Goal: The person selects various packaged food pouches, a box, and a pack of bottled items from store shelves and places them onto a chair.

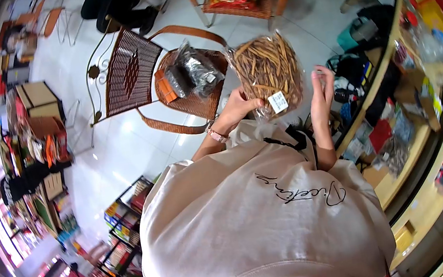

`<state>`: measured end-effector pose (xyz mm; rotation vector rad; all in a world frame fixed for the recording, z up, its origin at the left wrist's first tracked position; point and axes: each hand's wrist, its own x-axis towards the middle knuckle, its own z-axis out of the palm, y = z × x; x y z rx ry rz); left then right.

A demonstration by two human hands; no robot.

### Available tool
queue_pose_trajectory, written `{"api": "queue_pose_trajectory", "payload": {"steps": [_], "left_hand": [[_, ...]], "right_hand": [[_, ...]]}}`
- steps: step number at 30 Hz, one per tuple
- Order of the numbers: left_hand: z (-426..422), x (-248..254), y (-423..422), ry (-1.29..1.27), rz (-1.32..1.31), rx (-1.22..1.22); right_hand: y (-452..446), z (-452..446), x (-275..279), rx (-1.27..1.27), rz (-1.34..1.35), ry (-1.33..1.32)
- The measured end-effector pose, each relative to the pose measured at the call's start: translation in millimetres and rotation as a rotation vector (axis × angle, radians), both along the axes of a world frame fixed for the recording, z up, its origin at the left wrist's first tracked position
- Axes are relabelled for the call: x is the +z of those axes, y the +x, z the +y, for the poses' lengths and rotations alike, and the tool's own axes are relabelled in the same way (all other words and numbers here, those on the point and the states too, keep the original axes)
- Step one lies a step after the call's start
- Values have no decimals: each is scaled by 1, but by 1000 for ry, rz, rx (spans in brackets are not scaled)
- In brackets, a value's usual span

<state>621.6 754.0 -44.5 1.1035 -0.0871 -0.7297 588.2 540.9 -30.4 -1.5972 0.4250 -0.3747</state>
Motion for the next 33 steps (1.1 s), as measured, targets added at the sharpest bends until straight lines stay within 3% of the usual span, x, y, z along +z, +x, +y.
{"api": "queue_pose_trajectory", "payload": {"steps": [1,2,5,7,8,11,15,16,17,20,22,23,25,26,27,30,33], "left_hand": [[18,-8,3,42,17,-22],[35,-14,5,42,58,-56],[78,-48,5,70,135,15],[110,-76,11,133,139,56],[125,-100,12,160,152,113],[167,-187,16,364,151,233],[205,-266,48,431,225,313],[219,-315,53,634,62,241],[223,-311,64,798,59,205],[232,-301,89,788,23,204],[235,-307,94,858,31,166],[235,-306,96,772,53,210],[234,-301,87,605,118,281],[232,-299,82,590,146,292],[233,-301,70,581,183,263],[237,-315,38,541,236,236],[250,-346,6,669,290,115]], "right_hand": [[9,2,-6,217,104,93],[17,4,-47,395,117,223],[31,48,-85,584,621,506],[43,85,-135,747,817,526],[61,111,-112,804,885,520],[80,157,-206,845,827,507],[126,212,-268,805,861,332],[139,225,-283,782,852,285],[150,236,-300,759,842,235],[185,266,-354,739,776,74],[198,286,-422,693,786,-61],[202,297,-423,667,790,-127],[208,305,-403,712,796,-9],[202,306,-458,720,824,-168],[208,310,-404,718,886,-270],[198,310,-415,708,784,-283],[195,304,-373,663,827,-397]]}}
